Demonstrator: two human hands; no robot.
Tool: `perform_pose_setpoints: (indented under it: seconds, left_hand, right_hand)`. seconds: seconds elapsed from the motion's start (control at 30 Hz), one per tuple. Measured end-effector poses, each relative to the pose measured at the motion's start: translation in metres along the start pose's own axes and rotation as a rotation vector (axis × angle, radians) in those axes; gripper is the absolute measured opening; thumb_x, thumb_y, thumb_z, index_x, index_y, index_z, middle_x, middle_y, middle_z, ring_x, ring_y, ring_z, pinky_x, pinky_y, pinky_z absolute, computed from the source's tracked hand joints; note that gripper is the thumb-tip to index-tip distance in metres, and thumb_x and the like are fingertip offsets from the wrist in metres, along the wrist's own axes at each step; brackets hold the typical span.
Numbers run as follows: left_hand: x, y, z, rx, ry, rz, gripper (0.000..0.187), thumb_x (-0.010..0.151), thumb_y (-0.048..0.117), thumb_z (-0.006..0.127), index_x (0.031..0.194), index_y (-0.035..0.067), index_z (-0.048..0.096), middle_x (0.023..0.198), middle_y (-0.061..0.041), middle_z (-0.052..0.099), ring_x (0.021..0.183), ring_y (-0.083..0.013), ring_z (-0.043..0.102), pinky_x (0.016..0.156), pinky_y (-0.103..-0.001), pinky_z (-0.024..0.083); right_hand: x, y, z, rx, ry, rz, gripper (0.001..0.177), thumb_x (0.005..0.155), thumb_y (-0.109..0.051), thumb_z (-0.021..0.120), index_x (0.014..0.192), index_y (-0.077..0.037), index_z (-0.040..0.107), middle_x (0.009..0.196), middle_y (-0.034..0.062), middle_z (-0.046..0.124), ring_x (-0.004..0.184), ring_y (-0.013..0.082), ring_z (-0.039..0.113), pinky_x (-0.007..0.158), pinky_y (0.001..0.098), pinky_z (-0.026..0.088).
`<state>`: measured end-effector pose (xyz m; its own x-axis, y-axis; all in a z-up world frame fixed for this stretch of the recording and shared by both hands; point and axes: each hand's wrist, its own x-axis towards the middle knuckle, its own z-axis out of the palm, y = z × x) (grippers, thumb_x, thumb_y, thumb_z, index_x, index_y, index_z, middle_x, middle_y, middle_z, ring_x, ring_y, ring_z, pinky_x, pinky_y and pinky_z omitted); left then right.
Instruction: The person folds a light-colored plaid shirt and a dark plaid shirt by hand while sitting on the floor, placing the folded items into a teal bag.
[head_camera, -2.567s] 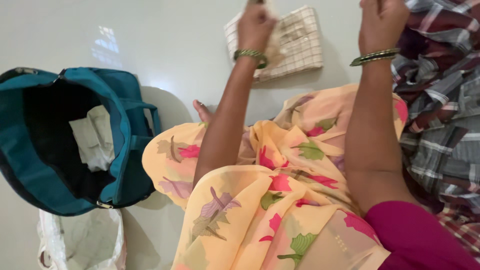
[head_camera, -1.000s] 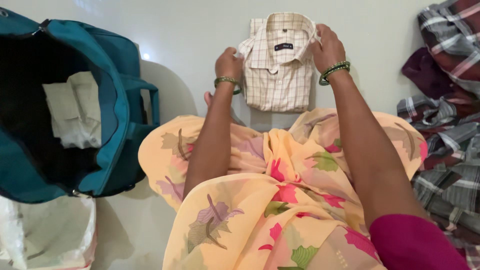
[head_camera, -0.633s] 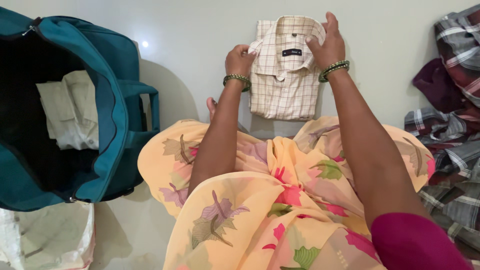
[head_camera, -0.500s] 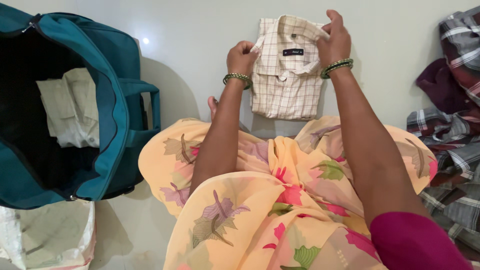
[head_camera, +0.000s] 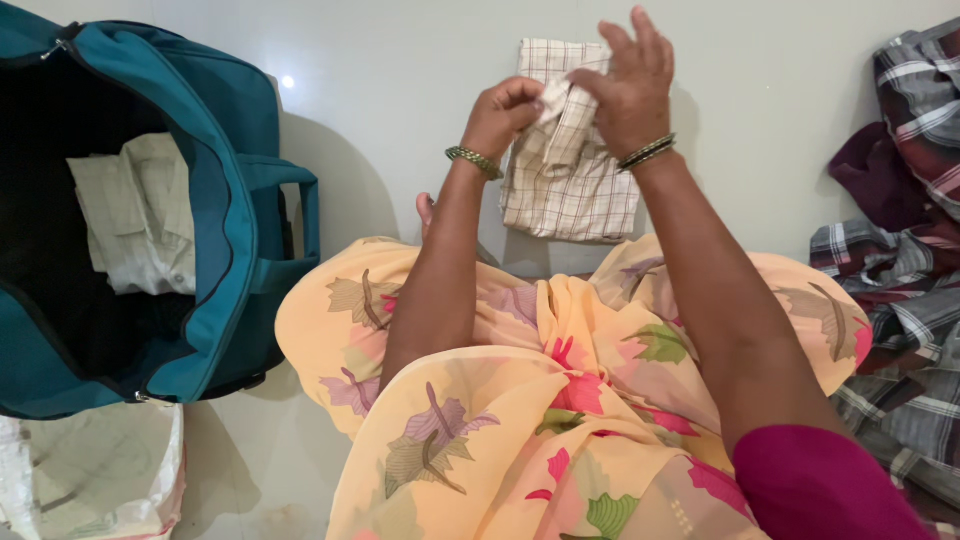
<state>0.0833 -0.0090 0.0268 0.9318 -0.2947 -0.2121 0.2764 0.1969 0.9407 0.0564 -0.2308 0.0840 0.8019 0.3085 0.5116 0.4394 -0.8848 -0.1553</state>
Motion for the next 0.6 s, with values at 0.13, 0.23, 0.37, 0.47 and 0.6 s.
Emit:
perform_pose_setpoints:
  seconds: [0.13,0.23,0.37,0.47,0.6]
  left_hand:
    - [-0.003,0.002,0.004,0.756,0.552,0.255,0.015,0.084,0.016,0.078,0.097,0.012,0.071,0.090,-0.001,0.070,0.078,-0.0121,0.067,0.066,-0.027,0.056]
    - [-0.002,0.015,0.011,0.654,0.447,0.223,0.017,0.086,0.024,0.084,0.095,0.013,0.074,0.090,0.001,0.072,0.078,-0.0130,0.070,0.071,-0.029,0.058]
    - [-0.006,0.019,0.020,0.639,0.296,0.180,0.025,0.076,0.019,0.085,0.098,0.012,0.074,0.094,0.000,0.068,0.074,-0.0125,0.067,0.069,-0.029,0.057]
    - [-0.002,0.016,0.018,0.644,0.335,0.055,0.010,0.076,0.015,0.085,0.083,0.012,0.079,0.087,0.002,0.068,0.073,-0.0106,0.067,0.070,-0.029,0.056]
    - [0.005,0.014,0.016,0.477,0.411,0.156,0.009,0.075,0.007,0.083,0.083,0.010,0.080,0.082,0.001,0.067,0.073,-0.0104,0.066,0.067,-0.027,0.056]
  right_hand:
    - [0.000,0.010,-0.013,0.126,-0.040,0.104,0.025,0.097,0.002,0.070,0.106,-0.019,0.082,0.150,0.0107,0.058,0.152,0.0386,0.037,0.120,0.0546,0.032]
    - [-0.001,0.010,-0.016,0.149,-0.038,0.126,0.026,0.095,0.004,0.070,0.107,-0.016,0.082,0.144,0.0109,0.058,0.152,0.0396,0.037,0.121,0.0550,0.031]
    - [0.000,0.011,-0.018,0.241,-0.054,0.107,0.028,0.094,0.007,0.067,0.102,-0.015,0.082,0.144,0.0100,0.061,0.151,0.0390,0.040,0.120,0.0527,0.036]
    - [0.004,0.015,-0.024,0.260,-0.076,0.071,0.032,0.094,0.010,0.064,0.099,-0.017,0.081,0.142,0.0082,0.063,0.151,0.0374,0.043,0.120,0.0497,0.040]
    - [0.004,0.018,-0.033,0.233,-0.103,0.007,0.027,0.097,0.005,0.068,0.098,-0.019,0.081,0.134,0.0081,0.063,0.147,0.0381,0.045,0.120,0.0503,0.038]
